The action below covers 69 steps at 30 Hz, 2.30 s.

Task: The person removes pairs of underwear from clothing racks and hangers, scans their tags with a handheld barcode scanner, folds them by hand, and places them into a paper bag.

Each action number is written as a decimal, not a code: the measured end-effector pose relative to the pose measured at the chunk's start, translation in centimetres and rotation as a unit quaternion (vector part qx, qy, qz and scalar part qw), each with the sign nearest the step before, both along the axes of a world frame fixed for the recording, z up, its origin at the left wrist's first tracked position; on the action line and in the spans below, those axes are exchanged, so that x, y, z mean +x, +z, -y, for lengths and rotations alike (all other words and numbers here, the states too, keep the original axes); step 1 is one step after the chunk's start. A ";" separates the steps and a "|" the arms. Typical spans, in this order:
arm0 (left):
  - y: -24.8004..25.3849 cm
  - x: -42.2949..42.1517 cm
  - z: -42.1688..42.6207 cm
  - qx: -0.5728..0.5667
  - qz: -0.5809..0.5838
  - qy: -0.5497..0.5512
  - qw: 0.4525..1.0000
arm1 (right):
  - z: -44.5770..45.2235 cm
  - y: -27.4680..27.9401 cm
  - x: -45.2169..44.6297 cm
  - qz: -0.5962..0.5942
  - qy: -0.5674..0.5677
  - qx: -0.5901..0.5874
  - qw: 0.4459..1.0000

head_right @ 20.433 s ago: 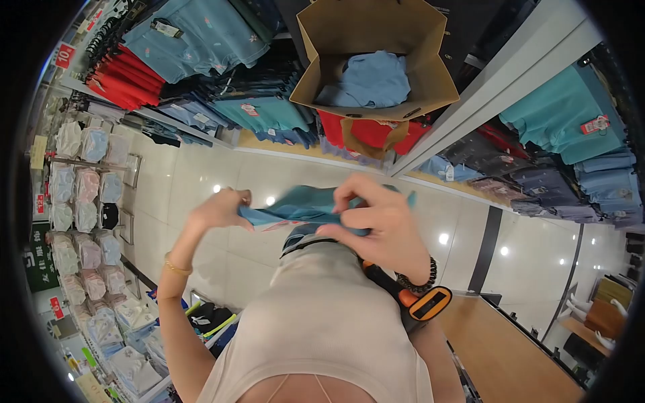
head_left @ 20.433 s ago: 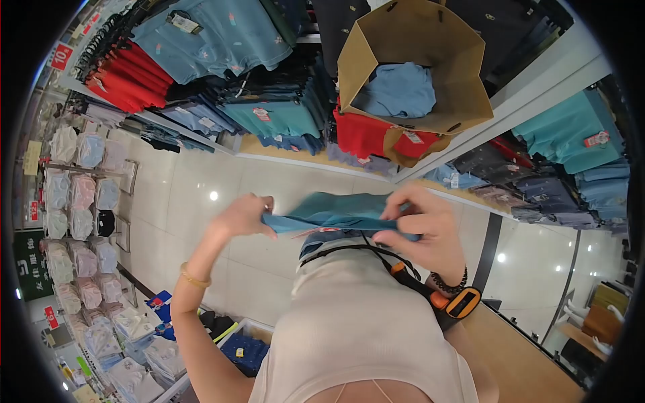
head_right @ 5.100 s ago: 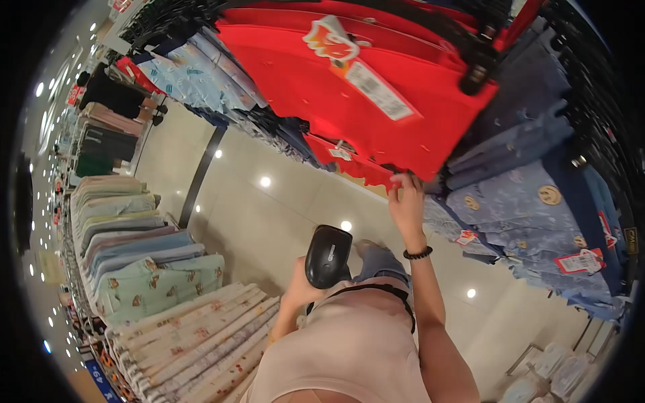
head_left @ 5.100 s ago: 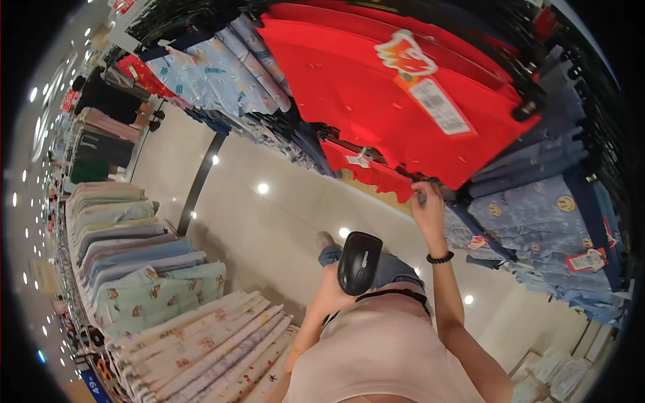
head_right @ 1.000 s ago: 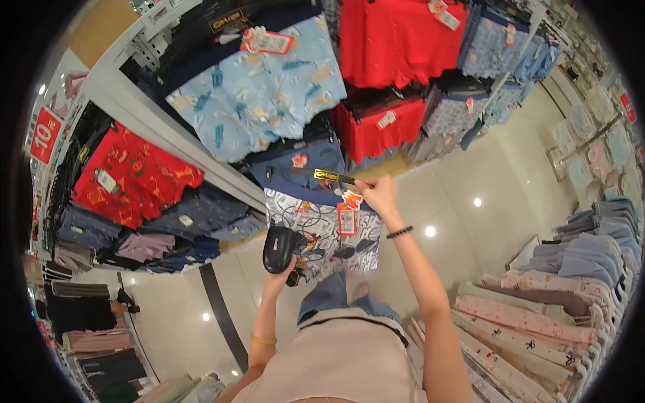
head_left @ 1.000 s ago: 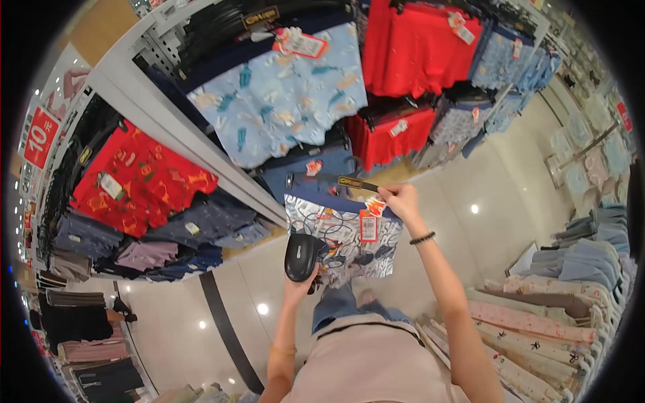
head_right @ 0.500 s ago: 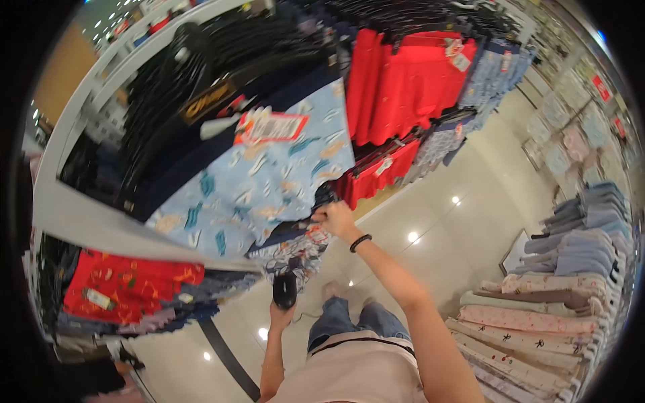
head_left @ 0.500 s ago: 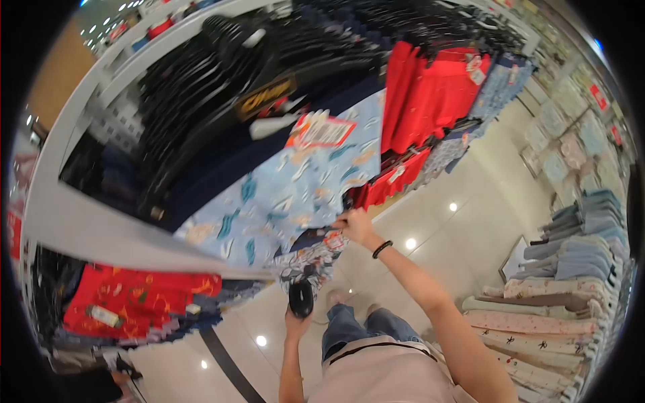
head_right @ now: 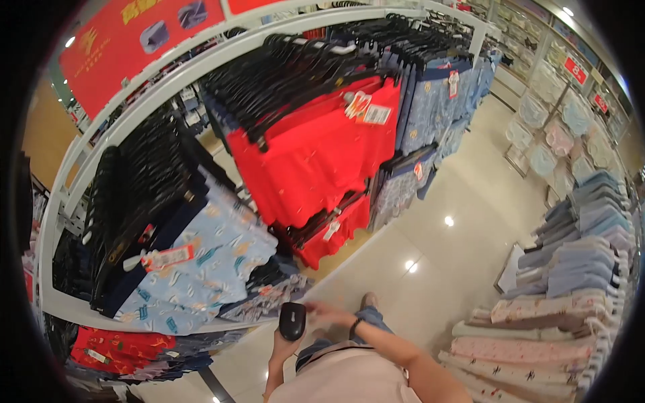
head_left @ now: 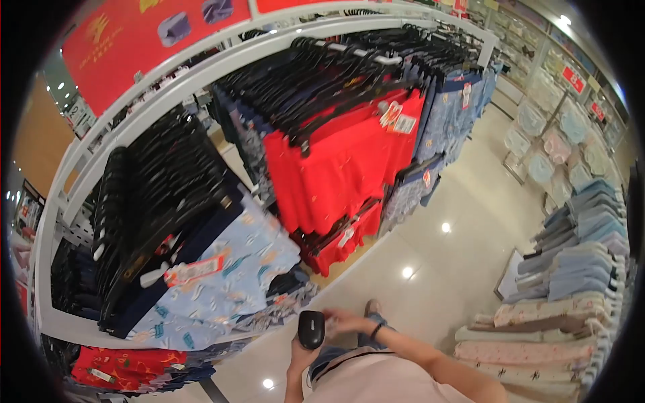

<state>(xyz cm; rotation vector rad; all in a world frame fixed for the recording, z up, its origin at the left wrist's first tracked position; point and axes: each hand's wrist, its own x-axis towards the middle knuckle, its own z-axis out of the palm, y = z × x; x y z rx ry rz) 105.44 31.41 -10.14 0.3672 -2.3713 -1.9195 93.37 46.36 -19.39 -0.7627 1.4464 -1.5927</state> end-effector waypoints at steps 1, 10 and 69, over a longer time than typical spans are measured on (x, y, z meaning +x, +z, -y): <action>2.7 -2.6 -2.5 0.044 -0.010 0.037 0.998 | -1.0 0.8 0.9 0.049 0.000 -0.023 0.999; 3.9 -18.0 -15.5 -0.060 0.012 -0.163 0.985 | -13.8 10.6 -9.8 -0.099 -0.161 0.041 0.981; -0.3 -55.7 -41.6 -0.457 -0.139 0.209 0.853 | -57.5 -1.8 -58.5 0.209 -0.281 0.129 0.928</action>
